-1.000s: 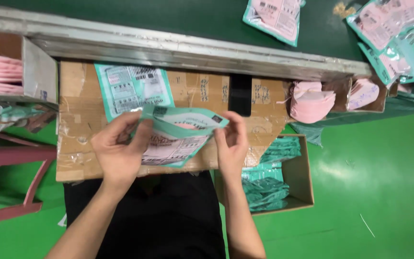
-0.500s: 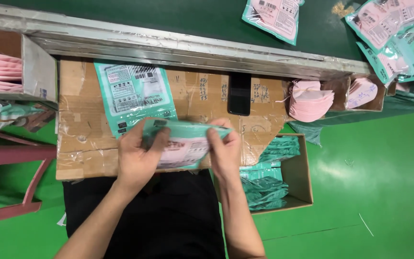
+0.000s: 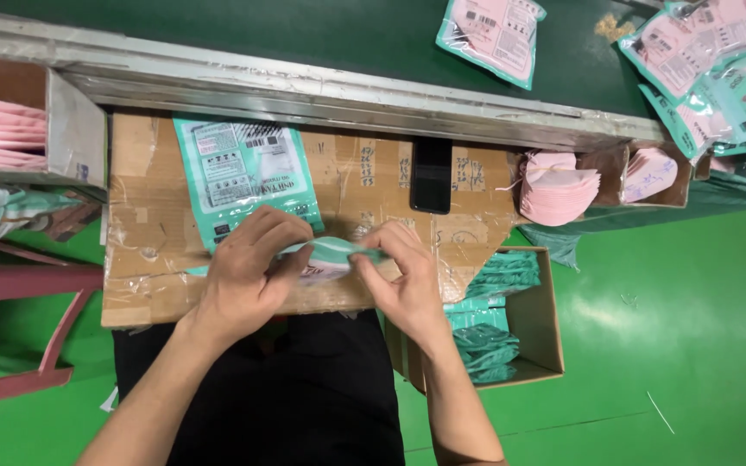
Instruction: Placing face masks into individual plastic sleeves and sealing them at a manufacturing station.
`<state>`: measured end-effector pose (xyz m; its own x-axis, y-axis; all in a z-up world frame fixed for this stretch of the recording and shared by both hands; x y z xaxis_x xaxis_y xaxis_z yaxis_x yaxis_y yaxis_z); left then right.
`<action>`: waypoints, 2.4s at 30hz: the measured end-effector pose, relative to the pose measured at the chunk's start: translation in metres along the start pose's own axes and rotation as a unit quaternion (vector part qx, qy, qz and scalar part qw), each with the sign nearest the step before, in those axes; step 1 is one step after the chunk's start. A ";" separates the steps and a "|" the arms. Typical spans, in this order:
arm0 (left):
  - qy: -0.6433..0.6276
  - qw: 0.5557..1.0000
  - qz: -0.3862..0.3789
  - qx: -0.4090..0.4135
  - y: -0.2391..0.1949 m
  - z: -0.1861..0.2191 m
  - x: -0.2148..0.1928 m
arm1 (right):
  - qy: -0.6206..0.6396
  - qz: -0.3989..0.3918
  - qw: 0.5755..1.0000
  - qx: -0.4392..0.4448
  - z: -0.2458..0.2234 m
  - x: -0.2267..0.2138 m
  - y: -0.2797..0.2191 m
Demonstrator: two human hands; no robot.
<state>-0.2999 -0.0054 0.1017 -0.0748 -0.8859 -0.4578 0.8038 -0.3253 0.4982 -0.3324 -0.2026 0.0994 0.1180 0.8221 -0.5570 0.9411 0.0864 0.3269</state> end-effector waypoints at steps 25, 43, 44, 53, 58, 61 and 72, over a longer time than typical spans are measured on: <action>-0.060 0.989 -0.021 -0.135 -0.020 -0.037 -0.010 | 0.176 -0.168 0.946 0.216 0.069 -0.001 -0.025; -0.111 0.971 0.059 -0.202 -0.033 -0.074 -0.001 | 0.441 0.231 0.867 0.025 0.185 -0.185 0.007; -0.097 0.970 0.051 -0.216 -0.029 -0.072 -0.001 | 0.408 0.221 0.885 0.050 0.186 -0.173 0.011; 0.168 0.975 0.131 -0.061 0.043 -0.093 -0.030 | 0.224 0.090 0.951 0.193 0.200 0.064 -0.049; 0.376 0.913 0.160 0.010 0.156 -0.143 -0.062 | 0.108 0.201 0.956 0.186 0.203 0.075 -0.061; 0.354 0.934 0.053 -0.021 0.211 -0.234 -0.031 | 0.103 0.196 0.959 0.177 0.211 0.074 -0.060; 0.205 0.916 -0.175 0.297 0.083 -0.014 0.093 | -0.063 0.186 0.980 -0.018 0.062 -0.025 0.006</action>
<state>-0.2317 -0.1103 0.0898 0.0590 -0.5348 -0.8429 0.3000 -0.7959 0.5259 -0.3104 -0.2573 0.0677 0.4918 0.7248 -0.4826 0.8134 -0.1846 0.5516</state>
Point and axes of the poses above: each hand's wrist, its own y-axis towards the middle knuckle, its own x-axis out of the palm, z = x × y, the point moved 4 cm from there along y, towards the middle knuckle, and after that the axes turned 2 degrees about y, right-handed, at the moved point
